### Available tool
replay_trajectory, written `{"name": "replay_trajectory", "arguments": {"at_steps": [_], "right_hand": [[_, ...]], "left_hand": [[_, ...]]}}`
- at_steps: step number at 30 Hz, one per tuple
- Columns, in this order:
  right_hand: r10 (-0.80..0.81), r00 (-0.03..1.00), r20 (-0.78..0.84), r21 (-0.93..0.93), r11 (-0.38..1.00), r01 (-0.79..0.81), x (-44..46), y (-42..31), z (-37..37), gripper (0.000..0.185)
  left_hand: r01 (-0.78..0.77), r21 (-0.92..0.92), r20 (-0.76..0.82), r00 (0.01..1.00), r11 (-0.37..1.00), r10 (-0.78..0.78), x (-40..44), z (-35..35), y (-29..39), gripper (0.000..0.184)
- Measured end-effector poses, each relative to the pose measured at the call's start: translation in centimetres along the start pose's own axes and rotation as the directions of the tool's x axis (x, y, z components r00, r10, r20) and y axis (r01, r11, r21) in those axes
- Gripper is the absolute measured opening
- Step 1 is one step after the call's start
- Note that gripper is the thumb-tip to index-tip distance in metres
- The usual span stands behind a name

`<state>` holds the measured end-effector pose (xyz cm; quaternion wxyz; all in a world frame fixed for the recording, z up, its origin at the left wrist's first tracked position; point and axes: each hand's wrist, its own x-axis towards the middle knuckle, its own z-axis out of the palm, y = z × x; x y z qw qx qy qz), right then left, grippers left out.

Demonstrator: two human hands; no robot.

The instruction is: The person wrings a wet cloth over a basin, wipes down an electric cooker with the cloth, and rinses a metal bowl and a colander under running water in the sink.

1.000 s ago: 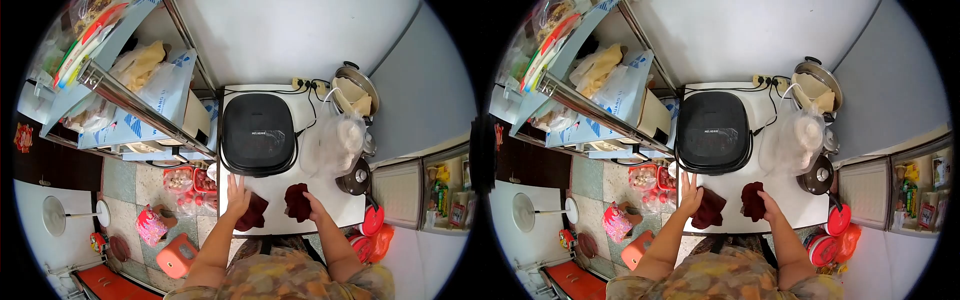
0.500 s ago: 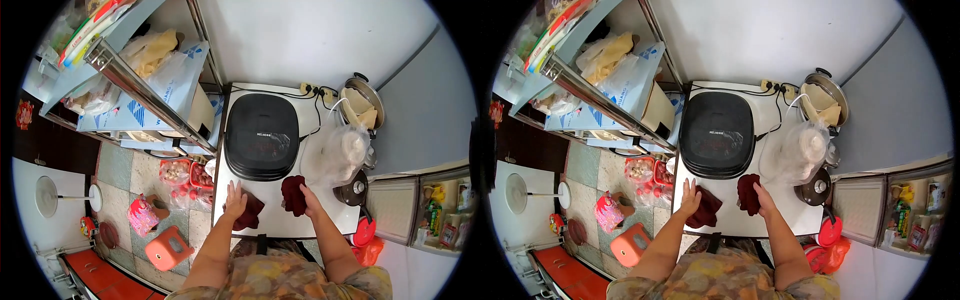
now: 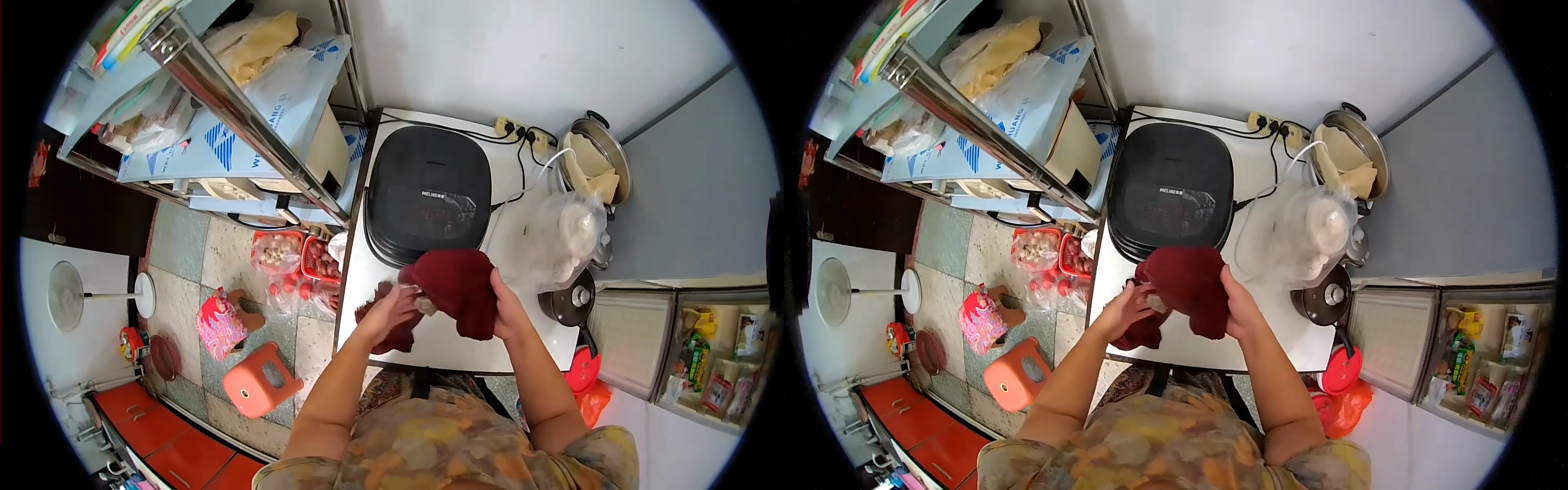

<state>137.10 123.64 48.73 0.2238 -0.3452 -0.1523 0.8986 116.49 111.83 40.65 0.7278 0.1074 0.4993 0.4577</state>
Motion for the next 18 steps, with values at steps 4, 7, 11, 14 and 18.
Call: {"name": "replay_trajectory", "arguments": {"at_steps": [4,7,11,14,18], "right_hand": [[0.049,0.998,0.048,-0.068,0.997,-0.045,0.7,0.3,1.5,0.056],[-0.001,0.991,0.137,-0.064,0.998,0.01,0.9,0.2,1.7,0.056],[-0.101,0.988,0.113,-0.178,0.977,0.12,-0.5,-0.9,3.1,0.052],[-0.219,0.975,0.029,-0.454,0.867,0.208,-1.4,-3.0,4.5,0.047],[-0.299,0.954,-0.018,-0.925,0.368,0.098,-2.8,-4.7,8.2,0.034]], "left_hand": [[-0.035,-0.543,0.215,0.96,0.839,0.179,0.1,3.3,1.4,0.066],[-0.142,-0.463,0.069,0.978,0.875,0.195,-0.1,5.1,3.6,0.061],[-0.078,-0.4,0.086,0.989,0.913,0.122,0.8,4.1,3.4,0.051],[-0.058,0.296,-0.108,0.99,0.953,0.094,1.9,3.2,2.7,0.038],[-0.237,0.543,-0.201,0.895,0.805,0.399,1.0,4.1,3.7,0.039]]}}
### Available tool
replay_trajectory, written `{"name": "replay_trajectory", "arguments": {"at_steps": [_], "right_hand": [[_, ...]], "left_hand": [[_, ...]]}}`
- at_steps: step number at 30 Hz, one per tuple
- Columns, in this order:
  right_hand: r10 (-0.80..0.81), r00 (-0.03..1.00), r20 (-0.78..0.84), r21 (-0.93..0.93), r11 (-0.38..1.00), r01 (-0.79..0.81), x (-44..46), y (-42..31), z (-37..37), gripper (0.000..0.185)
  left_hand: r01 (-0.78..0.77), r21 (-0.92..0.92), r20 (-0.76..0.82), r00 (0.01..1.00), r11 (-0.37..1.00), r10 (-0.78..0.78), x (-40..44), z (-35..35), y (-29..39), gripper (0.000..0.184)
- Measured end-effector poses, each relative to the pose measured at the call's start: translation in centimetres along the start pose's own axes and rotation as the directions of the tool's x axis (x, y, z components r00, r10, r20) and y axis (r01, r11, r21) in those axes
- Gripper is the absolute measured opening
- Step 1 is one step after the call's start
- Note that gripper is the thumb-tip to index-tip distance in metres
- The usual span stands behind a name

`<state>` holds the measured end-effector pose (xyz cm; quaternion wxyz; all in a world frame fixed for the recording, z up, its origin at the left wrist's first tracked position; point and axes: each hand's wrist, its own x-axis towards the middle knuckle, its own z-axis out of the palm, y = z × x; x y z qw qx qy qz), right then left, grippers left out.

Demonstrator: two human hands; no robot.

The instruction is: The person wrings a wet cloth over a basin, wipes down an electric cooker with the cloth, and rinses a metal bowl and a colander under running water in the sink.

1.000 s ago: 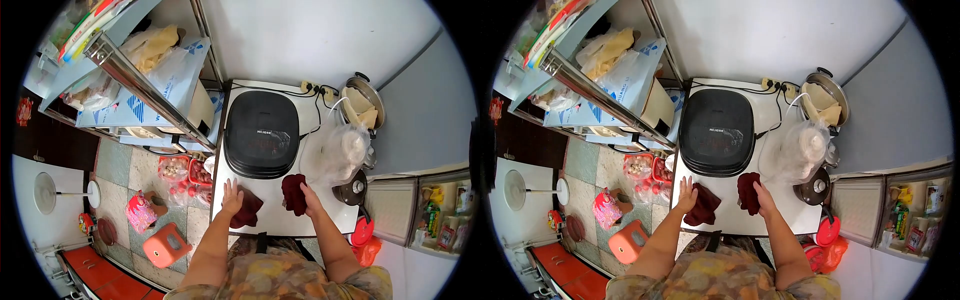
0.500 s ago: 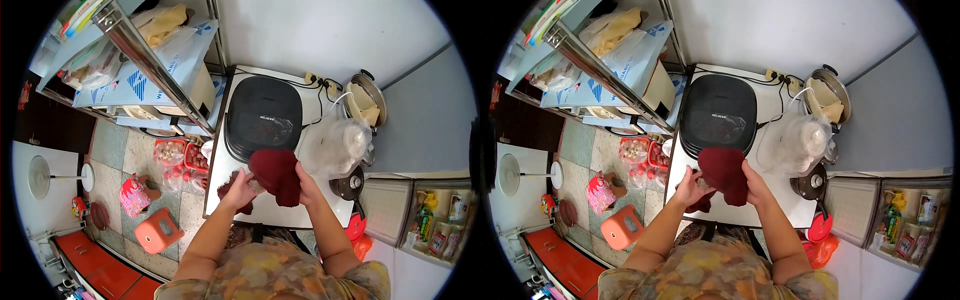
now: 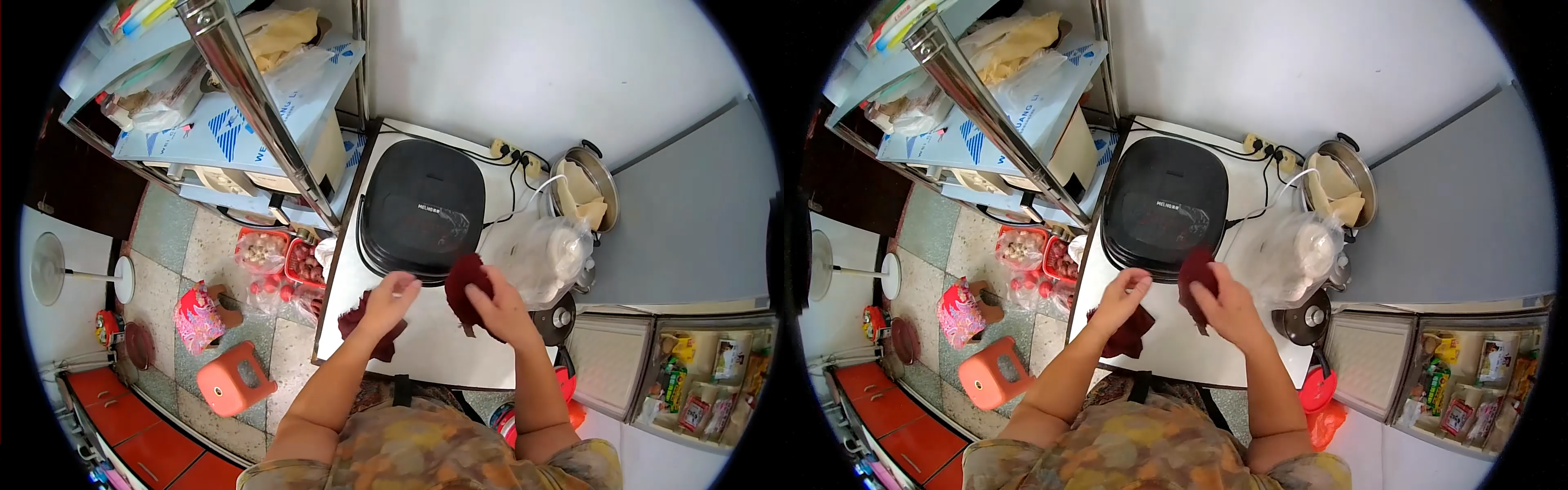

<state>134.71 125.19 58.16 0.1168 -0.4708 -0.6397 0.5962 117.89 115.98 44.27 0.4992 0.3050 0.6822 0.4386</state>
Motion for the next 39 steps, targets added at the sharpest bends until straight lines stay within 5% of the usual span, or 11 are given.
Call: {"name": "replay_trajectory", "arguments": {"at_steps": [2,3,11,13,15,16,20,21,22,26,39], "right_hand": [[0.001,0.991,0.134,-0.292,0.956,0.038,0.1,-0.6,0.5,0.035],[-0.417,0.898,0.141,-0.466,0.772,0.432,0.7,1.4,1.1,0.04],[-0.625,0.769,-0.136,-0.721,0.595,0.356,1.2,0.8,2.0,0.059],[-0.574,0.798,-0.183,-0.638,0.687,0.348,1.4,3.1,2.1,0.066],[-0.16,0.981,-0.109,0.428,0.883,0.191,2.1,6.3,2.4,0.071],[-0.175,0.984,-0.03,0.405,0.898,0.172,1.6,5.2,2.4,0.072],[-0.05,0.998,-0.034,0.407,0.911,0.059,2.4,6.7,1.8,0.056],[0.009,0.998,-0.066,0.5,0.866,0.025,3.1,6.9,1.6,0.047],[0.038,0.996,-0.077,0.546,0.838,0.01,3.8,6.8,1.3,0.045],[0.023,0.972,-0.234,0.594,0.795,0.124,6.7,5.0,-0.7,0.04],[-0.38,0.842,-0.382,-0.503,0.85,0.155,22.5,5.4,2.1,0.038]], "left_hand": [[-0.076,-0.433,0.287,0.933,0.898,0.217,-0.7,1.2,2.3,0.049],[0.087,-0.539,0.449,0.871,0.838,0.198,-1.1,1.5,3.1,0.061],[0.324,-0.787,0.431,0.897,0.526,0.093,-0.8,3.8,3.8,0.052],[0.36,-0.872,0.424,0.893,0.332,0.147,-0.3,3.8,3.6,0.051],[0.408,-0.868,0.452,0.886,0.282,0.108,0.0,3.7,3.7,0.052],[0.455,-0.859,0.483,0.873,0.235,0.075,0.2,3.7,4.0,0.052],[0.334,-0.719,0.362,0.929,0.609,-0.083,1.0,3.5,5.5,0.047],[0.029,-0.404,0.163,0.986,0.914,0.041,1.9,3.2,4.1,0.043],[-0.246,0.051,0.035,0.969,0.968,0.244,2.3,2.7,4.0,0.041],[-0.445,0.089,-0.293,0.844,0.891,0.45,2.6,0.3,2.6,0.02],[0.041,-0.136,-0.421,0.902,0.99,-0.095,-3.8,-5.5,-12.6,0.015]]}}
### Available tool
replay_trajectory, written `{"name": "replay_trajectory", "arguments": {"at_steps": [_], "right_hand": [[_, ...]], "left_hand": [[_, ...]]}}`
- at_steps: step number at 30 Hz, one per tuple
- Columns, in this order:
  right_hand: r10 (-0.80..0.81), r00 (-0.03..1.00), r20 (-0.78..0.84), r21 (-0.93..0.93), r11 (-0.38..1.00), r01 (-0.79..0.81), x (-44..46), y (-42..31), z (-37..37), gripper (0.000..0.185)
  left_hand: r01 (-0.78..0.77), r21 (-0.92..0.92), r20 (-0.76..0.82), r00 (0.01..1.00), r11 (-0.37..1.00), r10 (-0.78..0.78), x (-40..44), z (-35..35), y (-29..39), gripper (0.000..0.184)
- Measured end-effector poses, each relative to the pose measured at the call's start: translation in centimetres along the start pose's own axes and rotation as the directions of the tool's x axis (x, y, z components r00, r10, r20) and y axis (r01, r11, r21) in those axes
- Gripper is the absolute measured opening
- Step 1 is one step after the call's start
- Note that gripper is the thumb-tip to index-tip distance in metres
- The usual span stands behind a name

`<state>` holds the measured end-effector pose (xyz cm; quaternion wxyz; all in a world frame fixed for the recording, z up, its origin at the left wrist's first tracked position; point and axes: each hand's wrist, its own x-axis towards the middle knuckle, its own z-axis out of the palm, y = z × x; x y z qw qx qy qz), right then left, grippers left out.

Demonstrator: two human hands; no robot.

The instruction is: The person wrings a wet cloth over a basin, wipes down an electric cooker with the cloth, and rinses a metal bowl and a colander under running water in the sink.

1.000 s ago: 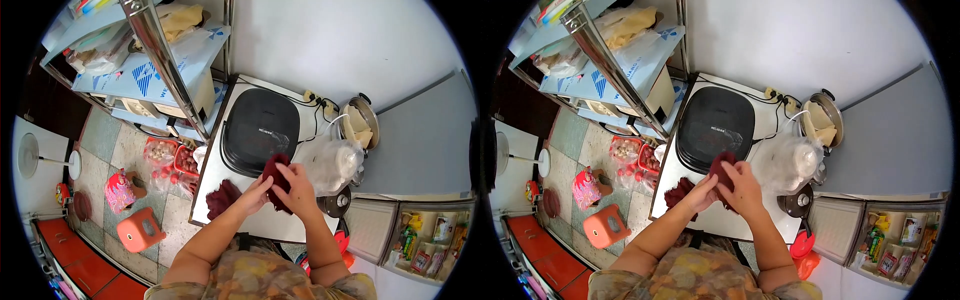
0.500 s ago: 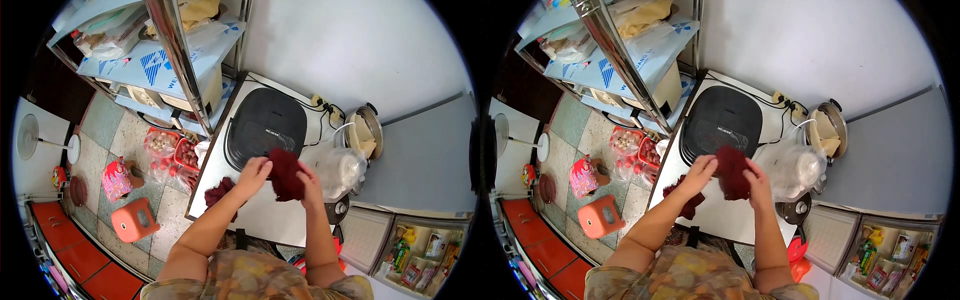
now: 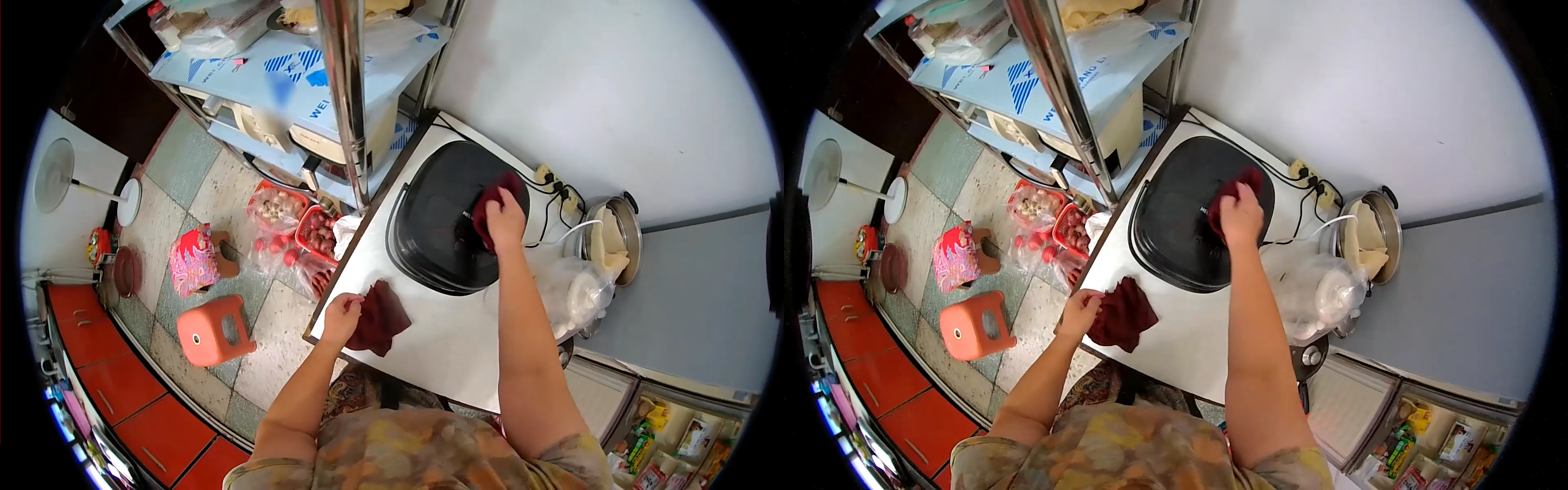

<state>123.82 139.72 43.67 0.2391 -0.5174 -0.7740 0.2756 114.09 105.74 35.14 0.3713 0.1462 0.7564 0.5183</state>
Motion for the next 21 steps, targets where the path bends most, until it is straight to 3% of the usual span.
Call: {"name": "replay_trajectory", "arguments": {"at_steps": [2,4,6,10,12,13,14,16,18,19,20,21], "right_hand": [[-0.026,0.99,0.141,0.023,0.999,0.023,-0.8,-4.7,1.3,0.036],[-0.4,0.91,0.111,0.01,0.916,0.401,-1.8,-4.9,4.7,0.033],[-0.518,0.834,0.188,0.08,0.855,0.513,-3.7,-5.9,5.5,0.029],[-0.722,0.427,0.544,0.315,0.648,0.694,-6.9,-6.8,1.8,0.025],[-0.397,0.299,0.868,0.051,0.669,0.741,-8.7,-7.5,-0.5,0.021],[-0.245,0.267,0.932,-0.082,0.575,0.814,-9.7,-7.7,-2.0,0.017],[-0.081,0.255,0.964,-0.193,0.448,0.873,-10.4,-7.5,-3.2,0.014],[0.144,0.221,0.965,-0.262,0.453,0.852,-10.0,-5.4,-5.4,0.014],[0.227,0.241,0.944,-0.331,0.653,0.681,-8.2,-5.0,-8.0,0.018],[0.039,0.296,0.954,-0.201,0.817,0.54,-7.6,-5.8,-9.8,0.023],[-0.246,0.371,0.896,0.022,0.857,0.515,-7.2,-6.2,-10.6,0.023],[-0.347,0.438,0.829,0.09,0.856,0.509,-7.0,-7.0,-11.0,0.024]], "left_hand": [[0.125,-0.092,0.012,0.992,0.988,-0.125,-0.8,-0.3,0.6,0.015],[0.092,-0.092,0.005,0.996,0.992,-0.091,-0.8,-0.4,0.0,0.015],[0.136,-0.135,0.028,0.991,0.981,-0.134,-0.8,-0.5,1.2,0.015],[0.121,-0.173,0.022,0.993,0.977,-0.119,-0.8,-1.2,1.7,0.014],[0.058,-0.125,0.018,0.998,0.99,-0.056,-0.7,-2.0,1.1,0.015],[0.07,-0.096,0.012,0.998,0.993,-0.069,-0.8,-2.5,1.3,0.015],[0.07,-0.098,0.014,0.998,0.993,-0.069,-1.0,-2.8,1.3,0.015],[0.107,-0.126,0.017,0.994,0.986,-0.105,-1.2,-3.4,1.1,0.015],[0.108,-0.092,0.03,0.994,0.99,-0.106,-1.3,-3.9,0.6,0.015],[0.117,-0.113,0.018,0.993,0.987,-0.115,-1.5,-3.9,0.9,0.014],[0.124,-0.132,0.006,0.992,0.983,-0.124,-1.5,-3.9,1.1,0.014],[0.098,-0.138,0.013,0.995,0.986,-0.097,-1.4,-3.7,0.9,0.014]]}}
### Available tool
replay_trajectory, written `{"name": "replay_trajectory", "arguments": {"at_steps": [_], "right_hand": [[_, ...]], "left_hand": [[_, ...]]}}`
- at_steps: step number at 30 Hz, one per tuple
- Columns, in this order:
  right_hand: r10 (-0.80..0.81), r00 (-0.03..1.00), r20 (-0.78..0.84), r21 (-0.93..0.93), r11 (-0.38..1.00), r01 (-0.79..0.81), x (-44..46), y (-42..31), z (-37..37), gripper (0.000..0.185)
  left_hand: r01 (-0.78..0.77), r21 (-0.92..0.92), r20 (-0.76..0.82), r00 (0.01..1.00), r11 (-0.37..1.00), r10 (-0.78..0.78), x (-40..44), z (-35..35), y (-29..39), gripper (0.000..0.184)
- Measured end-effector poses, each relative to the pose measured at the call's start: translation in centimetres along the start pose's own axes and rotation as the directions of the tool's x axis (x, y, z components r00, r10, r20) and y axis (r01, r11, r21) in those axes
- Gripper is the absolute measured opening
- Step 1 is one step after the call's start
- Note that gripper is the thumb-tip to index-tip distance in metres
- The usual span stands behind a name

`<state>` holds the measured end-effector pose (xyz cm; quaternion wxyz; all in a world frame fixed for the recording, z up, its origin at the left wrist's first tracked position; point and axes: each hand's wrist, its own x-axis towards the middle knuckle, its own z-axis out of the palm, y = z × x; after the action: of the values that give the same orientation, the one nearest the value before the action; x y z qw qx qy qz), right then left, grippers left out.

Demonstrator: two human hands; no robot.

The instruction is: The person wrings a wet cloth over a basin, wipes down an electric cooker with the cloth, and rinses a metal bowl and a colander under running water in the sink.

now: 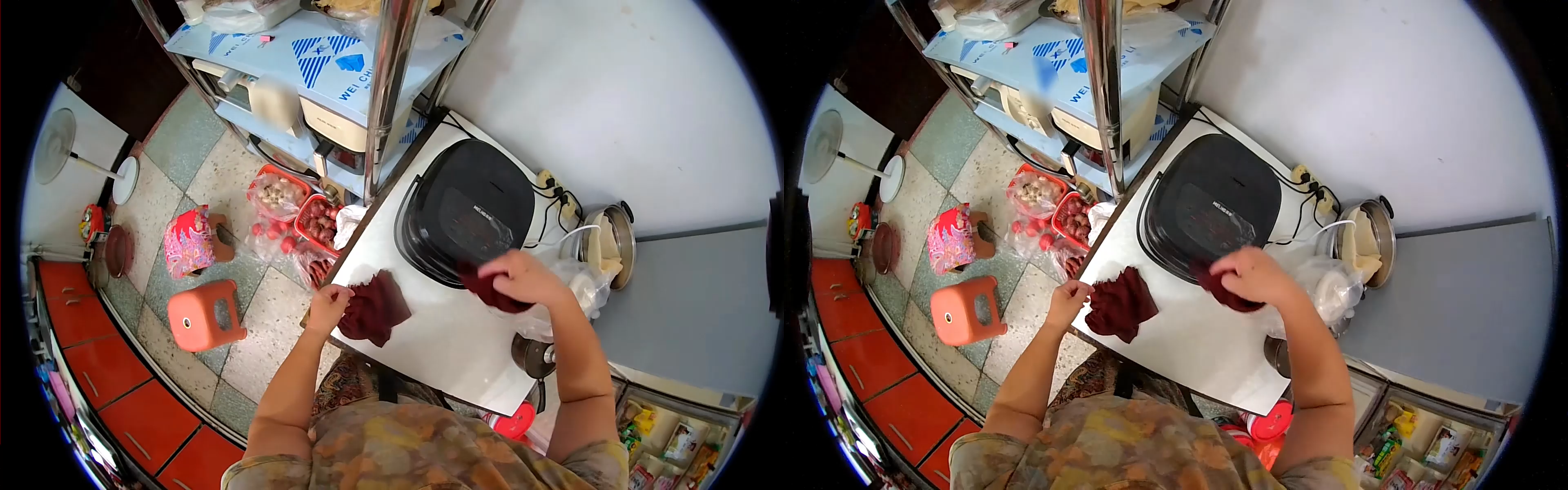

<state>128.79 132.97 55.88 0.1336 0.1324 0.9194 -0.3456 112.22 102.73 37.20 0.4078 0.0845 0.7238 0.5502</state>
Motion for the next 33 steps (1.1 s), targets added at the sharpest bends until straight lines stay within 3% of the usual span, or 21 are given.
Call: {"name": "replay_trajectory", "arguments": {"at_steps": [1,3,6,7,9,11,15,17,19,20,21,23,24,25,28,31,33], "right_hand": [[-0.056,0.99,-0.127,0.034,0.998,0.061,0.7,-1.8,-0.8,0.025],[-0.204,0.902,-0.381,-0.089,0.979,0.184,3.1,-3.1,0.2,0.028],[-0.3,0.861,-0.411,-0.222,0.949,0.225,7.9,-3.3,2.7,0.036],[-0.351,0.842,-0.41,-0.273,0.928,0.254,9.6,-2.9,3.7,0.035],[-0.212,0.959,-0.19,-0.485,0.869,0.096,11.5,-1.3,6.4,0.034],[-0.169,0.965,-0.2,-0.559,0.829,0.029,11.4,-2.1,7.4,0.016],[-0.257,0.951,-0.172,-0.575,0.81,0.115,8.7,-1.6,8.4,0.008],[-0.073,0.986,0.147,-0.615,0.775,0.149,7.4,-1.5,8.7,0.022],[-0.021,0.956,0.294,-0.661,0.717,0.219,5.9,-1.5,9.2,0.016],[-0.036,0.966,0.258,-0.57,0.801,0.182,5.4,-1.5,9.1,0.019],[-0.035,0.964,0.265,-0.573,0.798,0.187,5.4,-1.6,8.9,0.019],[-0.114,0.993,0.019,-0.221,0.969,0.115,5.4,-3.0,7.3,0.027],[-0.123,0.992,-0.021,-0.186,0.976,0.117,5.8,-4.0,6.2,0.033],[-0.255,0.953,-0.162,-0.202,0.954,0.221,6.4,-3.2,6.4,0.033],[-0.244,0.902,-0.356,-0.281,0.949,0.146,8.2,-3.9,6.0,0.034],[-0.174,0.956,-0.234,-0.435,0.899,0.057,7.6,-2.6,7.7,0.033],[-0.017,0.999,0.043,-0.506,0.862,0.036,6.1,-2.6,8.1,0.032]], "left_hand": [[0.0,0.002,0.002,1.0,1.0,0.0,0.1,0.2,0.0,0.014],[-0.01,0.0,0.038,0.999,1.0,0.01,0.5,1.1,0.4,0.015],[-0.057,0.007,0.061,0.997,0.998,0.057,1.1,2.4,0.4,0.015],[-0.054,0.002,0.055,0.997,0.999,0.054,1.1,2.8,0.4,0.015],[-0.08,-0.004,0.061,0.995,0.997,0.08,1.1,3.4,0.4,0.015],[-0.09,0.019,0.054,0.995,0.996,0.089,1.1,3.3,-0.1,0.014],[-0.067,-0.001,0.063,0.996,0.998,0.067,0.0,2.2,-0.1,0.015],[-0.016,-0.026,0.06,0.998,1.0,0.018,-0.7,1.3,-0.6,0.015],[-0.053,-0.048,-0.022,0.998,0.997,0.052,-0.7,0.3,-2.1,0.012],[-0.057,-0.088,-0.033,0.998,0.995,0.054,-0.7,-0.2,-2.7,0.012],[-0.036,-0.065,-0.046,0.998,0.997,0.033,-0.7,-0.6,-3.3,0.012],[-0.006,-0.073,-0.063,0.998,0.997,0.002,-0.8,-0.8,-3.4,0.012],[-0.004,-0.071,-0.06,0.998,0.997,0.0,-0.8,-0.6,-3.5,0.012],[-0.011,-0.054,-0.058,0.998,0.998,0.008,-0.7,-0.3,-3.5,0.012],[-0.016,-0.011,-0.005,1.0,1.0,0.016,-0.5,0.8,-2.2,0.012],[-0.088,0.034,0.044,0.995,0.996,0.087,0.3,2.2,-1.8,0.011],[-0.102,0.028,0.069,0.993,0.994,0.099,0.8,3.0,-1.3,0.01]]}}
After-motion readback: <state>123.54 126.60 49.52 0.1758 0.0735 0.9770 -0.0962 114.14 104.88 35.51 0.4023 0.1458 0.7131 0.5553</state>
